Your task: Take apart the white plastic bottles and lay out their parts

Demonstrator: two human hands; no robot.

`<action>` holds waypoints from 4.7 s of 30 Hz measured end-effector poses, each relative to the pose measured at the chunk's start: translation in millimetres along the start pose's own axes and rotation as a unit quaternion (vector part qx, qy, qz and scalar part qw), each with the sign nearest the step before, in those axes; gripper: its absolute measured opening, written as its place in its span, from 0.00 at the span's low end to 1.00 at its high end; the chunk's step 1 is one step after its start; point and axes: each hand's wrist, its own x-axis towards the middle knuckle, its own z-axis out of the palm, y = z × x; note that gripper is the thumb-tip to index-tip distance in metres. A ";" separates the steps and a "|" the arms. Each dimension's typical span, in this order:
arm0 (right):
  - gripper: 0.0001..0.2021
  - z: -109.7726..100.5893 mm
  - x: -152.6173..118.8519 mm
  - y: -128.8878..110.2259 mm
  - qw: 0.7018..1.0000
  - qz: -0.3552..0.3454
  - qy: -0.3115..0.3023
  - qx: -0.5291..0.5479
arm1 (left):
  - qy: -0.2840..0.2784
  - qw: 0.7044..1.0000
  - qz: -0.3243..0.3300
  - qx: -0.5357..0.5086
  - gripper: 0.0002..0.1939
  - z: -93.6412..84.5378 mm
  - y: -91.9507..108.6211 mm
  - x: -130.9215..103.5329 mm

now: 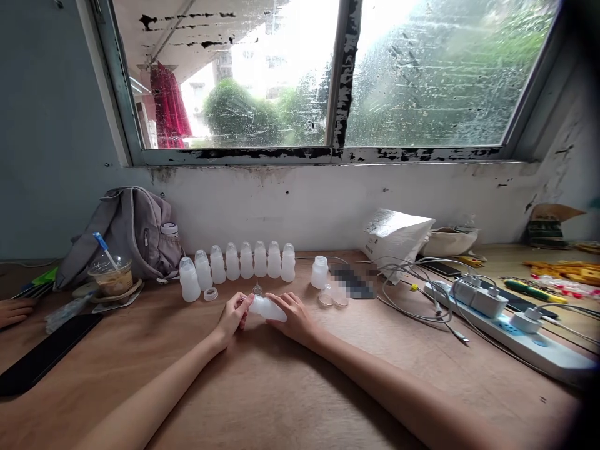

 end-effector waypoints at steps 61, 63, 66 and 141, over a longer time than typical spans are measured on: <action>0.29 0.3 -1.2 0.3 1.000 0.013 0.008 -0.022 | -0.003 1.000 -0.028 -0.011 0.17 -11.7 2.3 2.8; 0.29 0.3 -1.4 0.8 1.000 0.008 0.007 -0.022 | 0.000 0.999 -0.031 -0.009 0.17 -11.3 2.8 2.9; 0.28 0.4 -1.7 1.6 1.000 0.003 0.006 -0.025 | 0.000 0.999 -0.033 -0.012 0.17 -10.6 2.7 3.4; 0.26 -4.9 -3.0 -2.8 0.996 -0.067 0.006 -0.064 | 0.043 0.984 -0.024 0.169 0.28 -9.3 -11.0 4.3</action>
